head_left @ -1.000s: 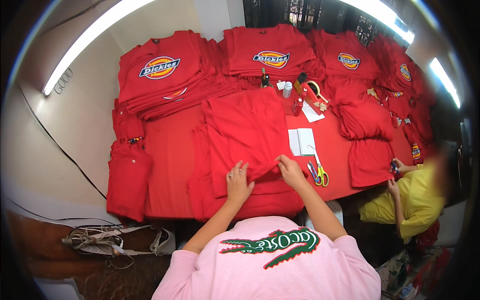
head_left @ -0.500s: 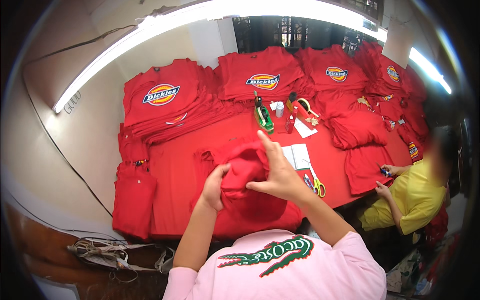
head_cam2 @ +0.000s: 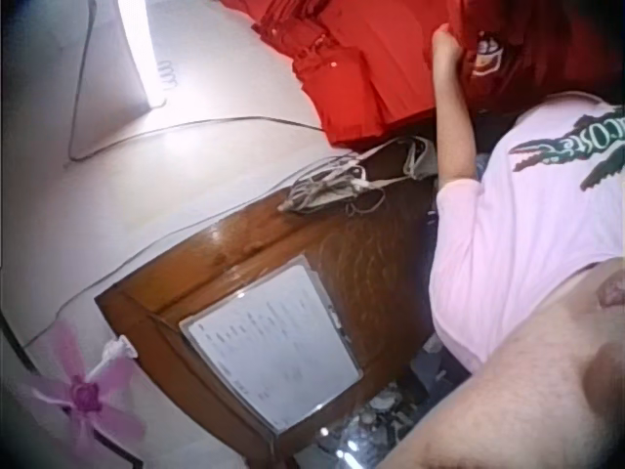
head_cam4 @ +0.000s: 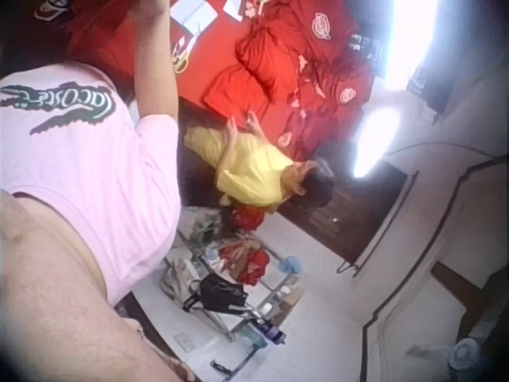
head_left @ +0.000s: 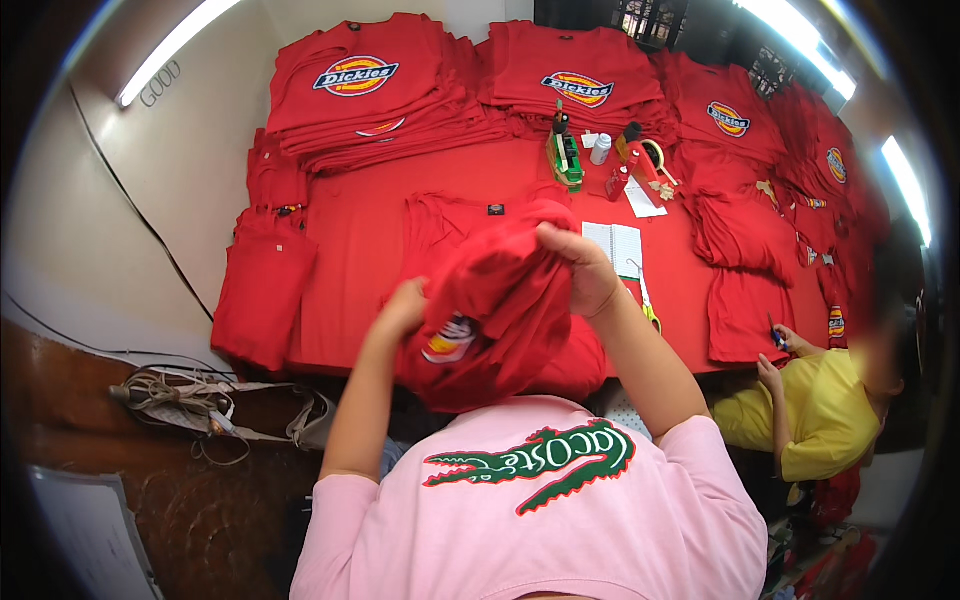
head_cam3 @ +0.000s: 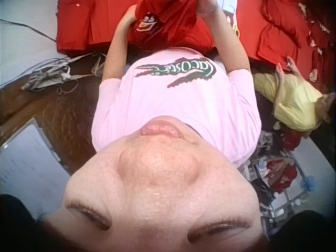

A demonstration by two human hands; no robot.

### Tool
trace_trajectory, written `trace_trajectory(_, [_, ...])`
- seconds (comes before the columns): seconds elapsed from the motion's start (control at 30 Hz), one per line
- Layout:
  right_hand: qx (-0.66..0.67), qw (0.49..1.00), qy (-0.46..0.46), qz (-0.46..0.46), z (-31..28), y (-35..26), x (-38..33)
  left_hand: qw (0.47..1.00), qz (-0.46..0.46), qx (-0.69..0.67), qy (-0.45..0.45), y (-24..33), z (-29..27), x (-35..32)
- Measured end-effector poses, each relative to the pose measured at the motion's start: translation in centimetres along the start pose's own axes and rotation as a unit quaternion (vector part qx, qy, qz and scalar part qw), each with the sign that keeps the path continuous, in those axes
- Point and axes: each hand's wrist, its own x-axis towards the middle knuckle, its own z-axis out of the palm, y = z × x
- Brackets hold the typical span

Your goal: The person picks up red tank tops from a stack, smooths them out on a table, trims loose threads using shears, and then replaces them on the stack.

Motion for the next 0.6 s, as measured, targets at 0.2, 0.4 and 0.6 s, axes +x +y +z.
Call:
trace_trajectory(0.2, [0.097, 0.968, -0.209, -0.103, 11.8, 0.5, 3.0, 0.999, 0.039, -0.011, -0.004, -3.9, 10.0, 2.0])
trace_trajectory(0.4, [-0.511, 0.832, -0.146, 0.159, 9.3, -5.8, -3.0, 0.958, 0.194, -0.045, -0.206, 10.1, 0.4, -0.4])
trace_trajectory(0.6, [-0.962, 0.218, 0.050, 0.155, 6.8, -11.6, -9.5, 0.920, 0.164, 0.322, -0.152, 20.6, -10.3, -10.5])
